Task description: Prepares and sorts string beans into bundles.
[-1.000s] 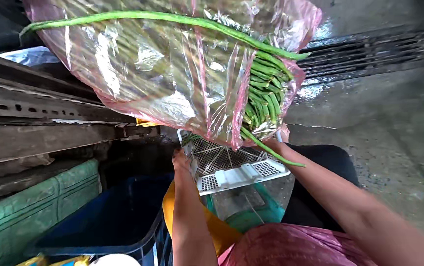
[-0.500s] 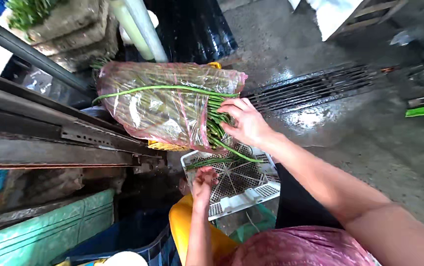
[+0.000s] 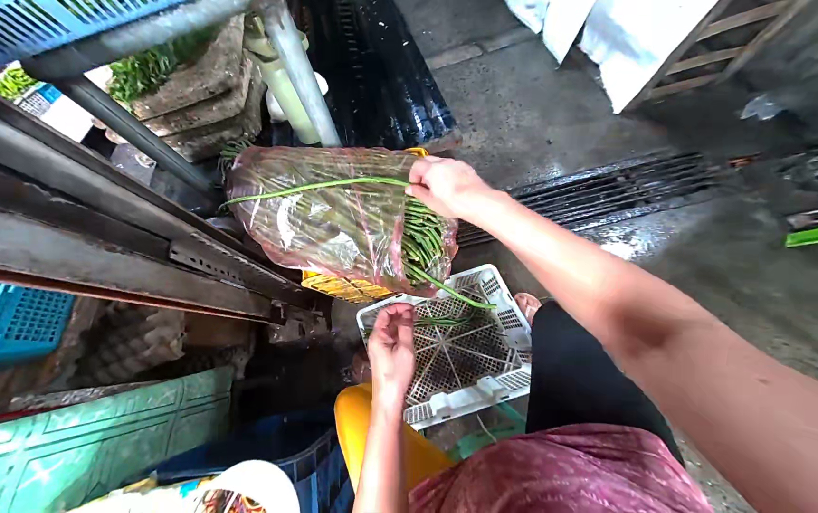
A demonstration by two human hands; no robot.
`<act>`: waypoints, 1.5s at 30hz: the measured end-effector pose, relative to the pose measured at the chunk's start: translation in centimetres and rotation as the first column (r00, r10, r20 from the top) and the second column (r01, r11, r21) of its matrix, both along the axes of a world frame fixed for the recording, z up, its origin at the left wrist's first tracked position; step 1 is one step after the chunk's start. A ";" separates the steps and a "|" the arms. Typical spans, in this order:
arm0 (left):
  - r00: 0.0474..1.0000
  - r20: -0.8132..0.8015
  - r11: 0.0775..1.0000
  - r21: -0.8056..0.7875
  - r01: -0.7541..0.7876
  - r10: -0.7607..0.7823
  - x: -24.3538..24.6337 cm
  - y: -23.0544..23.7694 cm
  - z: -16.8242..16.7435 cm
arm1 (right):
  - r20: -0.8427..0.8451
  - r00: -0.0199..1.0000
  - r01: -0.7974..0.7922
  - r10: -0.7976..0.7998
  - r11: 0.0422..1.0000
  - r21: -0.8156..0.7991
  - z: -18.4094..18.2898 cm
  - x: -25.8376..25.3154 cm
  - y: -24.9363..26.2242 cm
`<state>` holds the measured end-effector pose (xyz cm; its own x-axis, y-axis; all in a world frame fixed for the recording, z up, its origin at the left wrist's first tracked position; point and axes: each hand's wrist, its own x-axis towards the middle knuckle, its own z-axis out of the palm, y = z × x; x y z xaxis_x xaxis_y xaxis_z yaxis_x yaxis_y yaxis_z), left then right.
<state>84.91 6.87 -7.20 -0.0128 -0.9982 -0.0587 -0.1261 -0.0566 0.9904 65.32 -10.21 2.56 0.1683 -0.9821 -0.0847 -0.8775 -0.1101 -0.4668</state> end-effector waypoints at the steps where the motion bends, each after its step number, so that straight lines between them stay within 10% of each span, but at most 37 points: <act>1: 0.993 0.113 0.982 -0.187 -0.012 0.034 0.2 0.1 1.0 | 0.037 0.999 -0.035 0.035 0.999 -0.003 1.9 -0.2 1.7; 6: 0.776 0.614 0.752 -0.579 0.315 0.148 -0.2 0.5 7.9 | 0.326 0.813 -0.486 0.483 0.871 -0.079 5.0 -0.2 13.3; 10: 0.729 0.684 0.835 -0.382 0.395 -0.032 0.5 2.4 8.1 | 0.557 0.808 -0.289 0.193 0.953 0.088 1.0 -3.3 12.9; 15: 0.876 0.479 0.981 -0.139 0.135 -0.053 2.6 4.4 4.8 | 0.049 0.999 -0.021 -0.002 0.879 0.476 -8.5 -1.1 11.3; 18: 0.917 0.396 0.991 -0.133 0.015 0.040 2.9 4.5 4.6 | 0.035 0.998 0.019 -0.044 0.845 0.534 -10.0 0.0 12.3; 23: 0.977 0.211 0.968 -0.249 0.031 0.023 2.6 4.5 6.0 | 0.175 0.982 0.013 -0.075 0.944 0.331 -3.5 -4.3 16.5; 27: 0.915 0.353 0.823 -0.449 0.347 -0.194 -0.8 3.7 8.4 | 0.049 0.975 -0.220 0.215 0.961 0.170 2.8 -8.4 21.3; 31: 0.805 0.375 0.703 -0.400 0.589 -0.461 -5.0 5.3 9.3 | 0.176 0.842 -0.449 0.509 0.844 -0.294 6.6 -9.9 25.2; 36: 0.775 -0.203 0.795 -0.268 0.544 -0.598 -6.7 9.0 8.5 | 0.803 0.393 -0.316 0.448 0.886 -0.340 7.3 -10.5 25.3; 45: 0.694 -0.217 0.727 -0.193 0.659 -0.687 -3.9 9.0 7.0 | 0.856 0.429 -0.159 0.289 0.957 -0.243 2.1 -4.2 24.7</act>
<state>80.98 15.91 -0.18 -0.6838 -0.7164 0.1388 0.1625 0.0360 0.9861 61.11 14.50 4.67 0.3036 -0.8885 0.3442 0.0566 -0.3438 -0.9373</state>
